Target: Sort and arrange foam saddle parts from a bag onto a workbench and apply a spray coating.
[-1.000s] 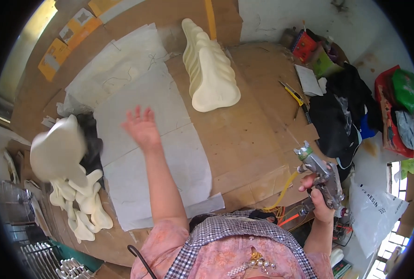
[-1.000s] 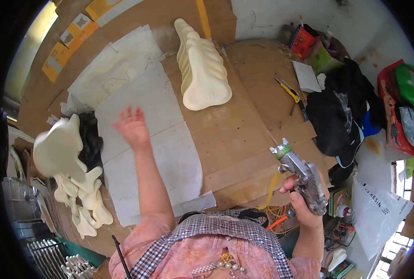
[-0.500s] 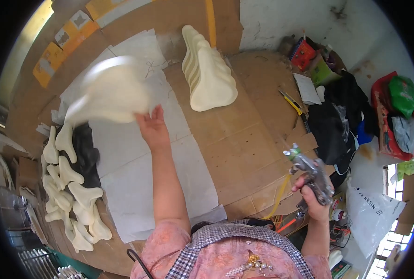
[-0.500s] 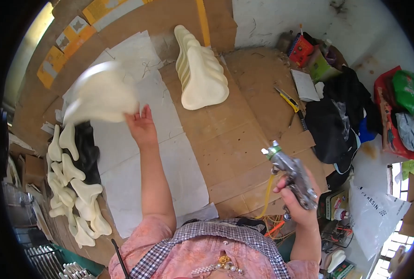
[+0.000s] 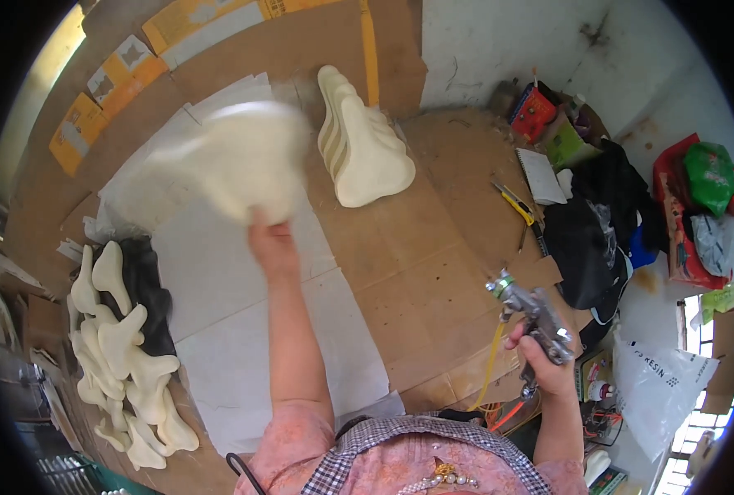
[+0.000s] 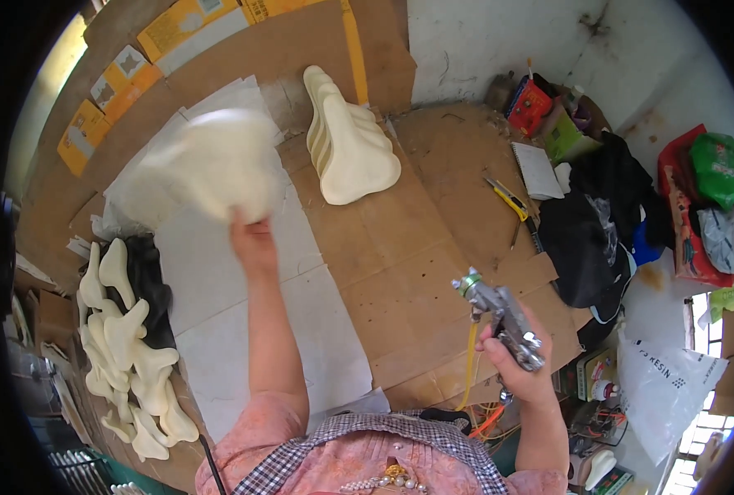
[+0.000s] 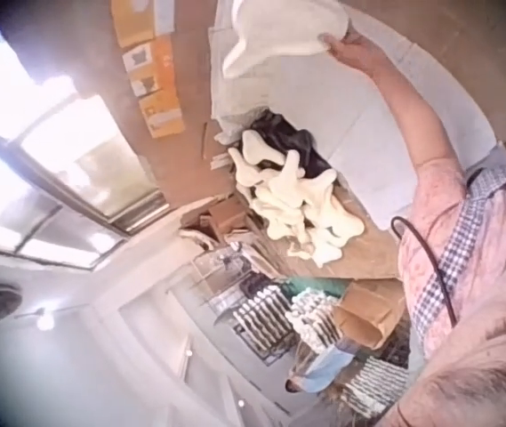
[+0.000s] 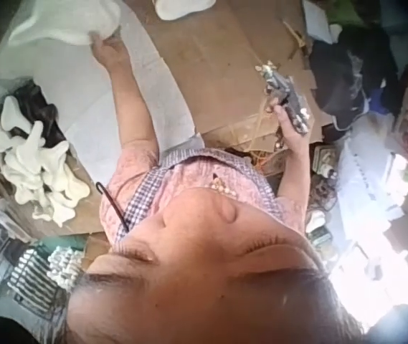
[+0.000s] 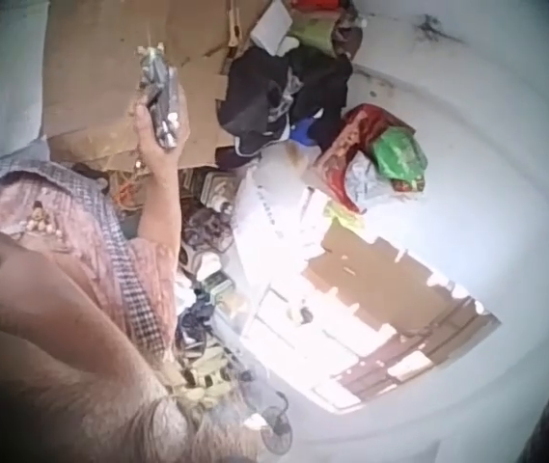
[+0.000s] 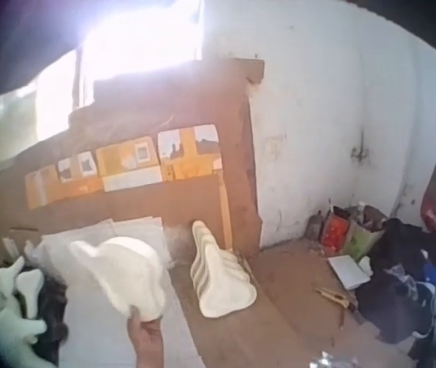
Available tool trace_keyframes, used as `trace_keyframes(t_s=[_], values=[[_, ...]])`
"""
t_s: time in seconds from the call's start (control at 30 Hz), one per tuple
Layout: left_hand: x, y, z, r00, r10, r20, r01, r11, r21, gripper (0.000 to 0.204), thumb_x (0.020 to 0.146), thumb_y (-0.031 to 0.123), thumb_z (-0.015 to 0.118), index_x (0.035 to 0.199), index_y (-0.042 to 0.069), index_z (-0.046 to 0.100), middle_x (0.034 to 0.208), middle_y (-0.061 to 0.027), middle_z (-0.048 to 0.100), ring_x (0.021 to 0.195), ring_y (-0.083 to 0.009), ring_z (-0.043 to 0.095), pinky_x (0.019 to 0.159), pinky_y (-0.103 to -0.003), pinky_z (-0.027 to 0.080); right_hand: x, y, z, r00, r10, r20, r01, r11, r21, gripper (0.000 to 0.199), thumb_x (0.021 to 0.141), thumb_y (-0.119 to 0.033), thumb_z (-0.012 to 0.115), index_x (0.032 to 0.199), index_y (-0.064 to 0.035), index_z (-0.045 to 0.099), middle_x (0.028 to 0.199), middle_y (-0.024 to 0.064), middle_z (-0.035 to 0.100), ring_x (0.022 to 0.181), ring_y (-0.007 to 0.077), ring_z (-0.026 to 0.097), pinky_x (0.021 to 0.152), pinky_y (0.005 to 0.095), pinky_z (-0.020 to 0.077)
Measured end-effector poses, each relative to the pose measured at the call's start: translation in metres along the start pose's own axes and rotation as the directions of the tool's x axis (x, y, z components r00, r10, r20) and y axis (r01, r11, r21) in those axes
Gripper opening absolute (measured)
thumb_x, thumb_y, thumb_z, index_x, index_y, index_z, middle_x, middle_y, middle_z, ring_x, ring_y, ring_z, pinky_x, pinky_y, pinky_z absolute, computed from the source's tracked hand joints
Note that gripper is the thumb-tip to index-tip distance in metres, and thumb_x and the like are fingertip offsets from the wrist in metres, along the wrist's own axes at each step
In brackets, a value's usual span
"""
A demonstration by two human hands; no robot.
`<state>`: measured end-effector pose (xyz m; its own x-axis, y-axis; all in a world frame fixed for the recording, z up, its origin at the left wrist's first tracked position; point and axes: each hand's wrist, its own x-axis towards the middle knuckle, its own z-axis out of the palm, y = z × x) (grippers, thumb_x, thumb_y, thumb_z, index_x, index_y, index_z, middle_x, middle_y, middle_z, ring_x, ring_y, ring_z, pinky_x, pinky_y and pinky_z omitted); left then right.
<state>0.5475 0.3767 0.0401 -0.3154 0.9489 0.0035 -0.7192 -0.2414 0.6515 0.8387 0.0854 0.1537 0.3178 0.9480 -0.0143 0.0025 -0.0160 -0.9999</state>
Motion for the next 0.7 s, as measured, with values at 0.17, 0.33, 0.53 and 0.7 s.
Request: trace_keyframes(t_s=[0.17, 0.33, 0.53, 0.7], values=[[0.037, -0.025, -0.006, 0.998, -0.062, 0.030, 0.057, 0.987, 0.150, 0.044, 0.093, 0.032, 0.049, 0.131, 0.010, 0.043, 0.127, -0.0110, 0.048, 0.111, -0.0231, 0.047, 0.100, -0.040, 0.035, -0.004, -0.012, 0.003, 0.974, -0.222, -0.040, 0.225, 0.969, 0.101, 0.062, 0.078, -0.016, 0.068, 0.129, 0.0026, 0.039, 0.090, 0.0111, 0.059, 0.079, 0.0185, 0.058, 0.071, 0.0346, 0.0516], [0.074, -0.130, -0.039, 0.971, 0.030, 0.238, -0.239, 0.199, 0.950, 0.033, 0.088, 0.025, 0.056, 0.113, 0.003, 0.057, 0.105, -0.0079, 0.062, 0.091, -0.0244, 0.058, 0.083, -0.036, 0.045, 0.002, 0.010, 0.011, 0.994, -0.077, 0.082, 0.070, 0.995, 0.077, 0.062, 0.078, -0.011, 0.068, 0.131, 0.0033, 0.038, 0.090, 0.0094, 0.059, 0.079, 0.0168, 0.059, 0.073, 0.0313, 0.0506], [0.055, -0.054, -0.002, 0.999, -0.002, 0.041, -0.021, 0.825, 0.565, 0.023, 0.088, 0.018, 0.052, 0.098, -0.001, 0.060, 0.090, -0.0119, 0.064, 0.083, -0.0279, 0.061, 0.076, -0.038, 0.050, 0.032, 0.017, 0.003, 0.998, 0.032, 0.063, -0.028, 0.998, -0.059, 0.060, 0.077, -0.005, 0.069, 0.130, 0.0032, 0.041, 0.087, 0.0045, 0.059, 0.078, 0.0105, 0.057, 0.069, 0.0254, 0.0489], [0.065, -0.005, 0.008, 0.995, 0.090, 0.039, -0.086, 0.990, -0.113, 0.036, 0.091, 0.022, 0.048, 0.121, 0.002, 0.046, 0.119, -0.0144, 0.051, 0.101, -0.0282, 0.054, 0.089, -0.040, 0.044, 0.038, -0.010, 0.008, 0.987, -0.162, 0.014, 0.161, 0.985, 0.060, 0.061, 0.076, -0.002, 0.068, 0.130, 0.0000, 0.042, 0.089, 0.0057, 0.060, 0.080, 0.0110, 0.057, 0.070, 0.0245, 0.0484]])
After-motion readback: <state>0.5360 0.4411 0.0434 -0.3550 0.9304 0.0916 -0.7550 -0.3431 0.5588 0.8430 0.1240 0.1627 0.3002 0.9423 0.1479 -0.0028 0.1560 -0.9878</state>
